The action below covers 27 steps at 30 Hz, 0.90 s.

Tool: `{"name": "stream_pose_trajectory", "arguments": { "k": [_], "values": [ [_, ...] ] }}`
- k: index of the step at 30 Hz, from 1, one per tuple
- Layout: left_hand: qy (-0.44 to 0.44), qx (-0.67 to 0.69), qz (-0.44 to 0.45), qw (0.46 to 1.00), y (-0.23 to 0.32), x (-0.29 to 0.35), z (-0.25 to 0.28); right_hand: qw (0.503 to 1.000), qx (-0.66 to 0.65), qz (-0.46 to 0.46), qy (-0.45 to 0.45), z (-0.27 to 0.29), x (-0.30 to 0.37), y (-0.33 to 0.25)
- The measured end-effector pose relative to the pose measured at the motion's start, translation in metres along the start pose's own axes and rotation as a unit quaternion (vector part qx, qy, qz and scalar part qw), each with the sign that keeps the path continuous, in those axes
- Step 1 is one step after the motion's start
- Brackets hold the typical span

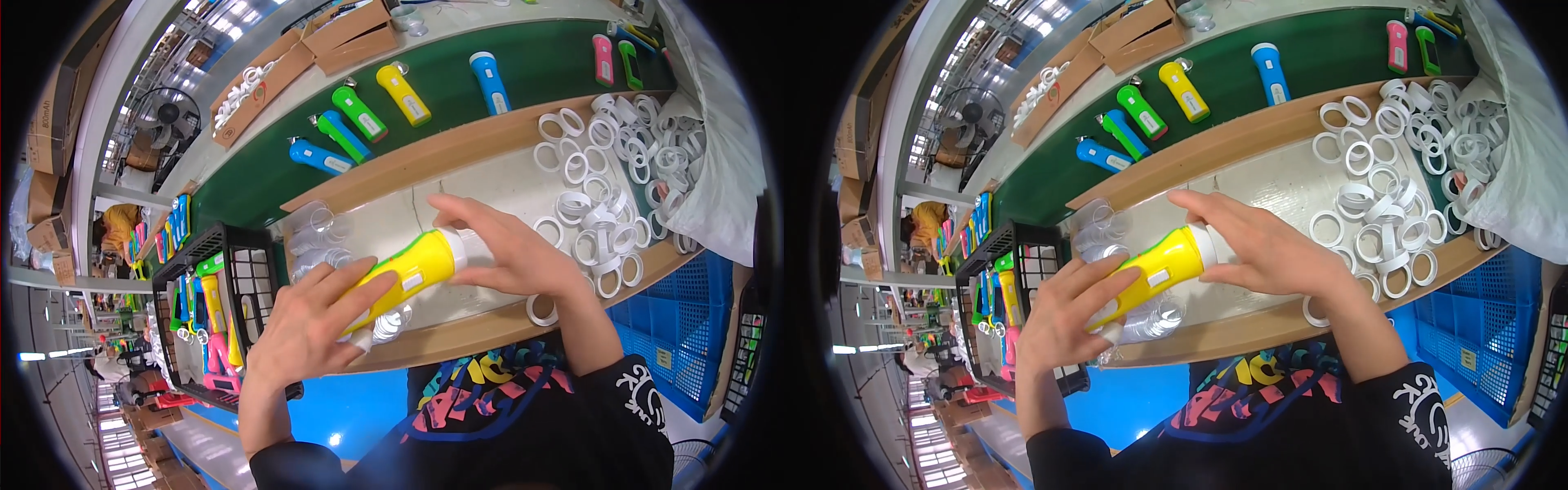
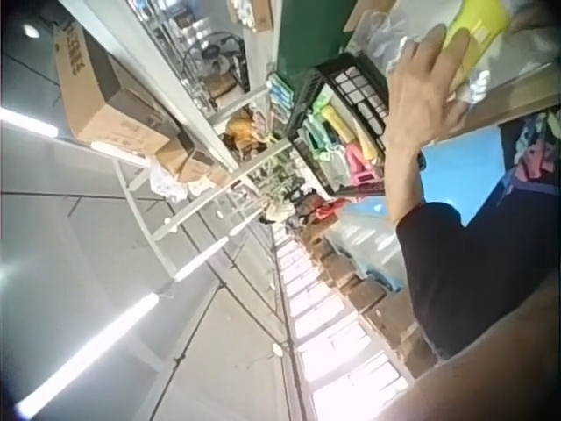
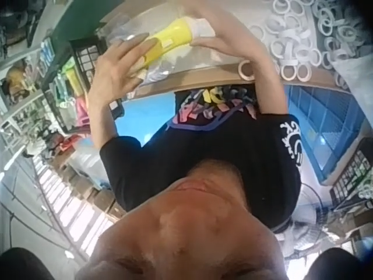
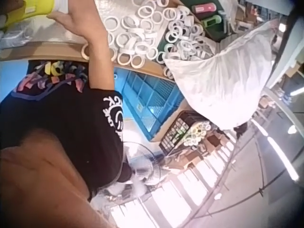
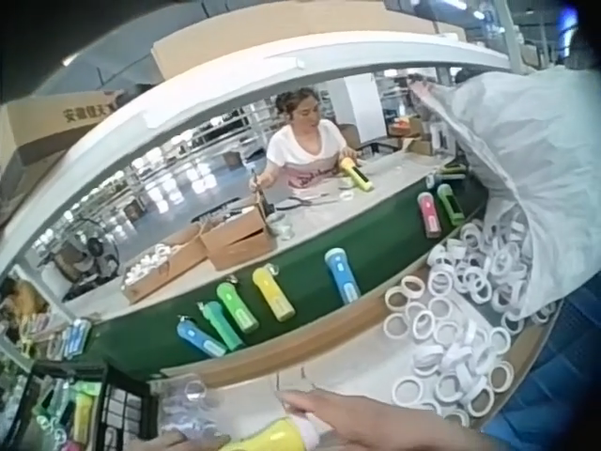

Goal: Assembling portable flashlights by attaching heads and plastic rings to the main bodies.

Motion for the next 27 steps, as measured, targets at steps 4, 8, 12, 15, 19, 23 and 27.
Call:
{"name": "stream_pose_trajectory", "arguments": {
  "k": [4, 8, 12, 15, 19, 23, 27],
  "values": [
    [0.084, 0.161, -0.088, 0.979, -0.001, 0.007, -0.011, 0.991, -0.062, 0.116, 0.007, -0.002, 0.010, -0.023],
    [0.052, 0.449, -0.078, 0.889, -0.004, 0.020, -0.034, 0.965, -0.052, 0.239, 0.093, 0.019, 0.022, -0.087],
    [0.121, 0.302, -0.135, 0.936, 0.013, 0.022, -0.022, 0.965, -0.060, 0.157, 0.201, 0.016, 0.024, -0.068],
    [0.132, -0.211, -0.114, 0.962, 0.013, -0.014, -0.049, 0.825, -0.429, -0.360, 0.073, -0.049, 0.006, 0.069],
    [0.171, -0.136, -0.129, 0.967, 0.003, 0.003, -0.039, 0.845, -0.427, -0.317, 0.048, -0.036, 0.004, 0.041],
    [0.098, 0.353, -0.052, 0.929, -0.012, 0.004, -0.035, 0.993, -0.092, 0.033, 0.061, 0.008, -0.003, -0.026],
    [0.092, -0.177, -0.144, 0.969, 0.036, -0.025, -0.031, 0.762, -0.525, -0.379, 0.014, -0.045, 0.012, 0.065]
  ]
}}
Point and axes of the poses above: each hand's wrist, its own x-axis away from the middle knuckle, its own z-axis out of the back of the hand, y = z × x, the point moved 9 cm from there along -x, towards the middle knuckle, and after that the axes turned 15 degrees about x, right-handed, at the moved point
